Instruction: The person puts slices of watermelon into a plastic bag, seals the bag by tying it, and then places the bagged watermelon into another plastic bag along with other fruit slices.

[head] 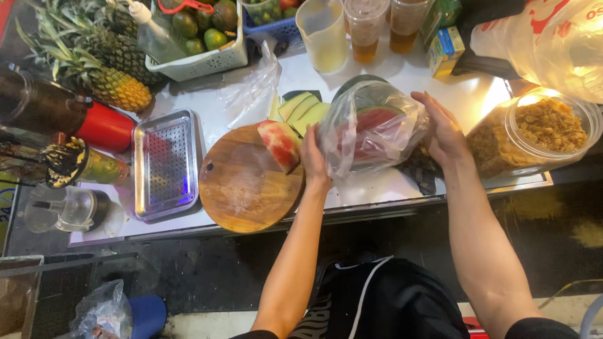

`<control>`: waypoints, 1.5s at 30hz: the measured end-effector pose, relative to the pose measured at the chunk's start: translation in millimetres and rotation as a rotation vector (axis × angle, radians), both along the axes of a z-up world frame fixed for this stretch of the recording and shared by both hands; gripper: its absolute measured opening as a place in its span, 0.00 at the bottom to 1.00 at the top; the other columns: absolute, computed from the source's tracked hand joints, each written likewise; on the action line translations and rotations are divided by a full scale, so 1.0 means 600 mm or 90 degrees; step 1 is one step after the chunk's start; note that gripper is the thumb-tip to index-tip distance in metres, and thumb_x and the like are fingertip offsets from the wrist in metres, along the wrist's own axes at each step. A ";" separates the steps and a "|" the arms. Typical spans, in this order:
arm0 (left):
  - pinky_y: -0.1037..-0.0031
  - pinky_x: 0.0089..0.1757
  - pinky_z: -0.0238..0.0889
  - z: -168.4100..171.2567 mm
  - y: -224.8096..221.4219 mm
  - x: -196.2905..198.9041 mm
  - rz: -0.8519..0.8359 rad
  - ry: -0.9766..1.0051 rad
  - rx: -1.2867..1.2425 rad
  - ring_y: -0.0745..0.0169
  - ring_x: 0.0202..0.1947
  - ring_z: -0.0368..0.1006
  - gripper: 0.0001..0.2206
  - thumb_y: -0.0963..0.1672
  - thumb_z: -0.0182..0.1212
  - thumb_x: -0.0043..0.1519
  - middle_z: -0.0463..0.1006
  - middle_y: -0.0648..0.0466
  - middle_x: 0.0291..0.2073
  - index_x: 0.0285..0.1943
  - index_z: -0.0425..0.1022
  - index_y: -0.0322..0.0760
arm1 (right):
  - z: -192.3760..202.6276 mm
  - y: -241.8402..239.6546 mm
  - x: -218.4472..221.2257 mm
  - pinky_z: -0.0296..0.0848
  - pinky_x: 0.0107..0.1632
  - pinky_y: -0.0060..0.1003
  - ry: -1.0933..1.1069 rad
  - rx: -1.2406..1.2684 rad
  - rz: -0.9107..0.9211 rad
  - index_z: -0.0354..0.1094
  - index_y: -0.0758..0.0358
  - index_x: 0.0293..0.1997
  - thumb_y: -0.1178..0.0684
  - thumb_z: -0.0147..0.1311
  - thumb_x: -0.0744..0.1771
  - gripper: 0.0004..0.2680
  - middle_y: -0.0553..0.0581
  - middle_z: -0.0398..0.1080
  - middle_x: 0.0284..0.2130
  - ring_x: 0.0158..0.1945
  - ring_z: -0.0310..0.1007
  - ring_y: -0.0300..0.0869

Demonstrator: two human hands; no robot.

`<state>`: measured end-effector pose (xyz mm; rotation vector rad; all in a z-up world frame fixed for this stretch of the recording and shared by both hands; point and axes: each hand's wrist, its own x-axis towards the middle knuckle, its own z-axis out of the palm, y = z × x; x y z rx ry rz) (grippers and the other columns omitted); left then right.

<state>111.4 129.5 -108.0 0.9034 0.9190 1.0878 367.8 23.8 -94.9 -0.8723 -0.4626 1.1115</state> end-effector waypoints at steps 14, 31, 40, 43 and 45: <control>0.74 0.42 0.66 -0.033 -0.029 -0.010 -0.046 0.053 -0.041 0.67 0.41 0.71 0.14 0.45 0.52 0.67 0.76 0.52 0.43 0.61 0.64 0.41 | -0.002 -0.025 -0.035 0.67 0.65 0.35 -0.193 -0.030 0.119 0.59 0.66 0.71 0.47 0.49 0.71 0.20 0.57 0.68 0.62 0.62 0.68 0.40; 0.68 0.29 0.62 0.093 -0.022 -0.018 -0.103 0.425 0.142 0.68 0.24 0.66 0.19 0.48 0.54 0.68 0.76 0.49 0.21 0.43 0.82 0.25 | -0.006 -0.019 0.011 0.66 0.43 0.39 -0.420 -0.283 0.022 0.66 0.68 0.63 0.42 0.33 0.75 0.20 0.60 0.69 0.41 0.41 0.64 0.42; 0.70 0.30 0.72 0.146 0.034 0.012 -0.043 0.440 0.199 0.65 0.23 0.81 0.15 0.47 0.55 0.64 0.82 0.47 0.22 0.45 0.82 0.31 | 0.041 0.060 0.025 0.72 0.37 0.44 -0.521 -0.449 -0.003 0.70 0.71 0.50 0.36 0.34 0.73 0.23 0.65 0.75 0.33 0.35 0.76 0.48; 0.70 0.27 0.70 0.120 0.054 0.026 -0.052 0.357 0.163 0.63 0.20 0.80 0.17 0.46 0.54 0.68 0.82 0.47 0.22 0.38 0.81 0.24 | 0.011 0.083 0.038 0.71 0.44 0.45 -0.710 -0.492 -0.048 0.77 0.73 0.40 0.33 0.38 0.74 0.27 0.69 0.76 0.32 0.38 0.77 0.49; 0.72 0.27 0.69 0.066 0.081 0.036 -0.042 0.208 0.066 0.61 0.22 0.79 0.15 0.45 0.54 0.67 0.82 0.48 0.27 0.41 0.81 0.26 | 0.012 0.081 0.034 0.70 0.44 0.46 -0.729 -0.481 -0.064 0.77 0.70 0.42 0.33 0.38 0.74 0.26 0.69 0.75 0.32 0.37 0.74 0.49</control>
